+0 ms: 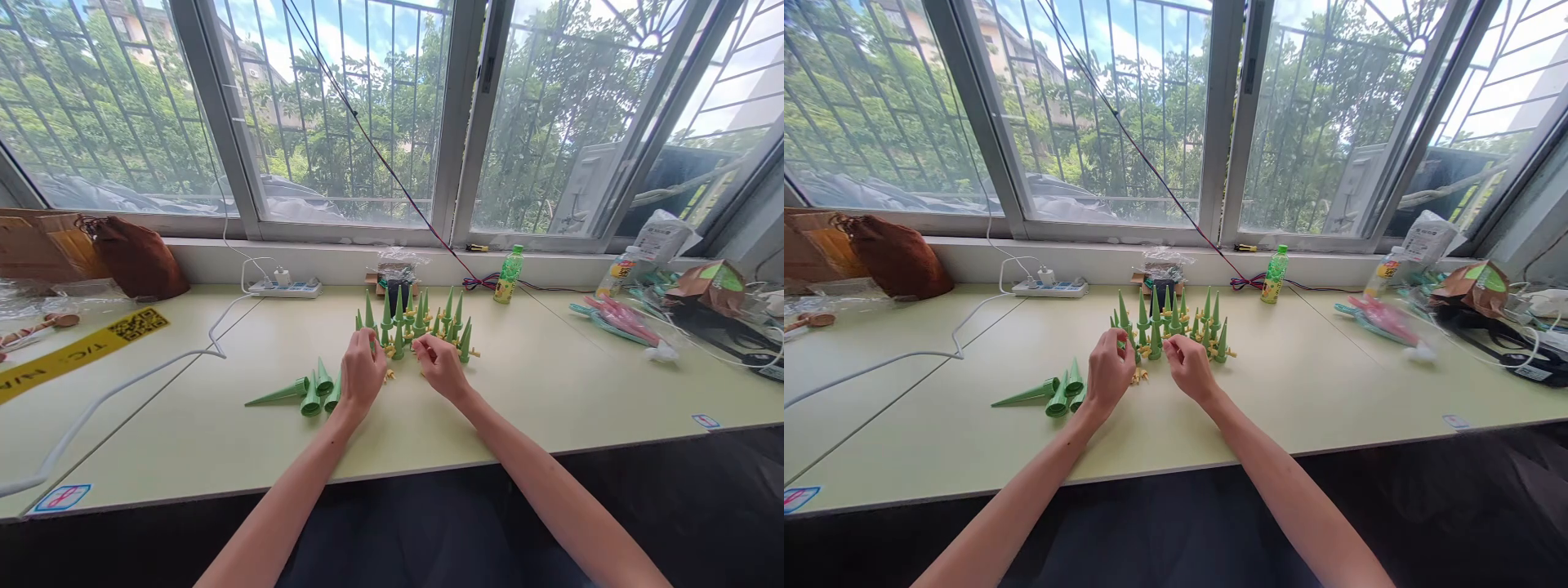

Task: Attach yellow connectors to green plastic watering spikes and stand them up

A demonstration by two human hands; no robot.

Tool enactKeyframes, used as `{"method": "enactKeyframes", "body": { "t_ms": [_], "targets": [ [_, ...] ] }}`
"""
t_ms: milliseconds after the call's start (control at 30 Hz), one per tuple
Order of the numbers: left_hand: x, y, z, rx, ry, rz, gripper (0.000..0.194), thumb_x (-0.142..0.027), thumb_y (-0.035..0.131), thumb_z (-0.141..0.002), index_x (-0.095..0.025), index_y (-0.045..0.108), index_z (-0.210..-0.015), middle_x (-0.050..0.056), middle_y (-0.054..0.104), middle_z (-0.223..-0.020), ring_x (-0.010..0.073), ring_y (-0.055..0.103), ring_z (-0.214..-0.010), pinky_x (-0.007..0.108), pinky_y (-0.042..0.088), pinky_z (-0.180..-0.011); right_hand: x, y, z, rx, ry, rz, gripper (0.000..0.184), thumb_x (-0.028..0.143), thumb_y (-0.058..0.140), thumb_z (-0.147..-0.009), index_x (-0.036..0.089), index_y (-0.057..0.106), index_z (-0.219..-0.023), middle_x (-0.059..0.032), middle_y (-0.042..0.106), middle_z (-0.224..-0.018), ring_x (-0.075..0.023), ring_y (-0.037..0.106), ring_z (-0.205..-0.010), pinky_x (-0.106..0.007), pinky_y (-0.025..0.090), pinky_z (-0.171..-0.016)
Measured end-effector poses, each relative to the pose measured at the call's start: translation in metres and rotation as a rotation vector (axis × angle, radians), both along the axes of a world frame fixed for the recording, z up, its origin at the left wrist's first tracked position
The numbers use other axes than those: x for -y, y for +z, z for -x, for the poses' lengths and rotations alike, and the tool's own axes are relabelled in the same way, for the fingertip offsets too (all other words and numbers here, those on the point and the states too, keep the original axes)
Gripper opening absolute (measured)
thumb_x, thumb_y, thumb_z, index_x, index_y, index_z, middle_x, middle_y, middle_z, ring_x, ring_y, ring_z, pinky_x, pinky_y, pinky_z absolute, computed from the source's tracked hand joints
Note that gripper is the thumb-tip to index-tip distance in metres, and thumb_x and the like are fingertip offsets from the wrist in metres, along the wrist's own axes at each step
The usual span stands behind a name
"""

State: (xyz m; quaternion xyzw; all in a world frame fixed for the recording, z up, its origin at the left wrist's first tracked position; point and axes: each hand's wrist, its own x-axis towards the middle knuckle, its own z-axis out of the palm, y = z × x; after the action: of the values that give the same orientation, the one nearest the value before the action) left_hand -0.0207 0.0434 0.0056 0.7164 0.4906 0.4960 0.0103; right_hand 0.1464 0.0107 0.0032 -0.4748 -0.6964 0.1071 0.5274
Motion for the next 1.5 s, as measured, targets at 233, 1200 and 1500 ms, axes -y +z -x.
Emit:
{"method": "enactKeyframes", "body": {
  "t_ms": [233,1200,1500],
  "targets": [
    [0.016,-0.003,-0.008,-0.196,-0.267,-0.075,0.015,-0.022,0.041,-0.092,-0.02,0.055,-0.095,0.004,0.061,-0.087,0.009,0.051,-0.054,0.022,0.04,-0.055,-0.005,-0.005,-0.003,0.072,-0.074,-0.001,0.025,0.033,0.046,-0.093,0.019,0.055,-0.075,-0.0008,0.057,-0.067,-0.0128,0.045,-0.054,-0.025,0.036,-0.055],
    [-0.01,0.032,0.037,-0.632,0.21,0.688,0.028,-0.015,0.05,-0.075,-0.017,0.058,-0.101,0.016,0.064,-0.107,0.0298,0.064,-0.093,0.033,0.046,-0.066,-0.007,-0.01,-0.007,0.268,-0.231,0.161,0.026,0.029,0.039,-0.095,0.02,0.049,-0.072,0.0007,0.054,-0.064,-0.0128,0.044,-0.055,-0.022,0.026,-0.052],
    [-0.008,0.034,0.042,-0.278,0.154,0.309,0.024,-0.022,0.05,-0.082,-0.017,0.059,-0.104,0.006,0.065,-0.071,0.0224,0.062,-0.068,0.028,0.039,-0.055,-0.008,-0.008,-0.01,0.329,-0.32,0.178,0.033,0.035,0.039,-0.098,0.019,0.051,-0.071,-0.0004,0.054,-0.061,-0.0132,0.046,-0.054,-0.023,0.024,-0.052]
  ]
}}
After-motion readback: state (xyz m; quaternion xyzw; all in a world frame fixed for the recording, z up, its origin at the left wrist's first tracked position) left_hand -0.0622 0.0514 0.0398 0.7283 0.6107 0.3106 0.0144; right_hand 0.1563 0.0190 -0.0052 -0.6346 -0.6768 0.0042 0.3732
